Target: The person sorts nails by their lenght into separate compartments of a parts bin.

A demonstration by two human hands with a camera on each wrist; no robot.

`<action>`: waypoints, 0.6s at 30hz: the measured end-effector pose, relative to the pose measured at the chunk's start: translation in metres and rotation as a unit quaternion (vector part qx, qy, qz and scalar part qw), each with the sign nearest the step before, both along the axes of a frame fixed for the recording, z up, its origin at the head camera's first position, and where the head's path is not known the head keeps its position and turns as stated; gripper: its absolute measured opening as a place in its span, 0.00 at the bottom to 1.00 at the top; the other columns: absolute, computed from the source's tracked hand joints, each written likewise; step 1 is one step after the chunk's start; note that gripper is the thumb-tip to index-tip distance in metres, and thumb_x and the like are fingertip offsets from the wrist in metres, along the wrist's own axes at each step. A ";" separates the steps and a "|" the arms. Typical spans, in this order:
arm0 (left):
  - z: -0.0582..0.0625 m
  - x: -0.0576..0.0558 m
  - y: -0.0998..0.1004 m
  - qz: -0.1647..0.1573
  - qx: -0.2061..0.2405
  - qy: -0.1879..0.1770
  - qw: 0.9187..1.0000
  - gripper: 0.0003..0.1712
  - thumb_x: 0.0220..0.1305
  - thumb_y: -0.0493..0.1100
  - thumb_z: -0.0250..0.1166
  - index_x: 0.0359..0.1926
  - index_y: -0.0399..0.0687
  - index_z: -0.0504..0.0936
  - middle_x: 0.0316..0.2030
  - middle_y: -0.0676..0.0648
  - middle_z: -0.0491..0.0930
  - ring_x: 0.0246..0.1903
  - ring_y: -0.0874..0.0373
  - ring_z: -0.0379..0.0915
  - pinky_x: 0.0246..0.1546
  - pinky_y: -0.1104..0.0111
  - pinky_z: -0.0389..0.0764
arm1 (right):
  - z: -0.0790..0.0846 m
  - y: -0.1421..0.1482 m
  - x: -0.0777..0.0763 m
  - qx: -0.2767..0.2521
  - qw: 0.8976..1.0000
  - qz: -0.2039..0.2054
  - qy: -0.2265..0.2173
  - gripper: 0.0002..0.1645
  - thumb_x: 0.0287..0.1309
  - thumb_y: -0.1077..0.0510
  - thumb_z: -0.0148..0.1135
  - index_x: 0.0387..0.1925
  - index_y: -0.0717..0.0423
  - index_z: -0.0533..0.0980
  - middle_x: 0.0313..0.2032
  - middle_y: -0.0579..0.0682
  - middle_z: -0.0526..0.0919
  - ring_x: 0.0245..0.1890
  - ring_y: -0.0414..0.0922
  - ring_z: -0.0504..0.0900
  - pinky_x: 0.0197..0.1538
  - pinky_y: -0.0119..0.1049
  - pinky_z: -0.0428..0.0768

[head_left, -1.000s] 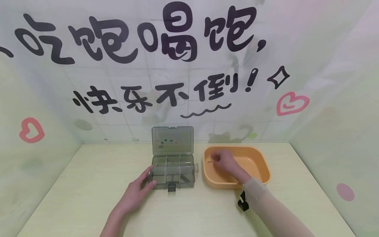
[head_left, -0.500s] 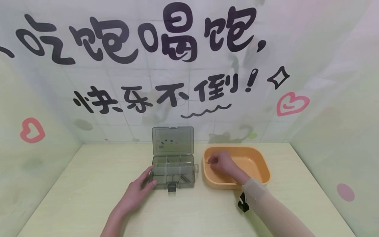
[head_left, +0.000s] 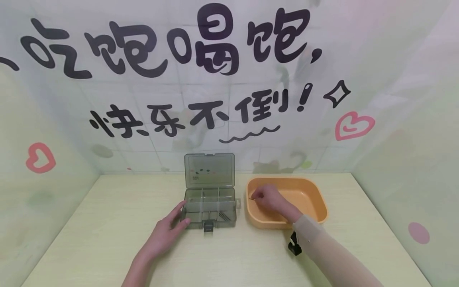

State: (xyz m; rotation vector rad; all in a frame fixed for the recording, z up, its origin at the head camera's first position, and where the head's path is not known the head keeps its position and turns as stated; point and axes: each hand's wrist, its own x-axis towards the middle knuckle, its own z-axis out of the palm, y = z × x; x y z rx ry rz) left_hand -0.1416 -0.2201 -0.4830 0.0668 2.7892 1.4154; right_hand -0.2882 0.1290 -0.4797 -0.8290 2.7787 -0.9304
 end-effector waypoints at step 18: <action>-0.001 0.000 0.000 0.000 -0.001 0.001 1.000 0.39 0.76 0.55 0.60 0.81 0.57 0.57 0.69 0.26 0.66 0.70 0.30 0.60 0.69 0.37 0.59 | 0.009 0.013 0.006 -0.038 0.999 0.009 0.017 0.08 0.57 0.70 0.63 0.34 0.63 0.87 0.33 0.49 0.89 0.37 0.45 0.84 0.45 0.44 0.84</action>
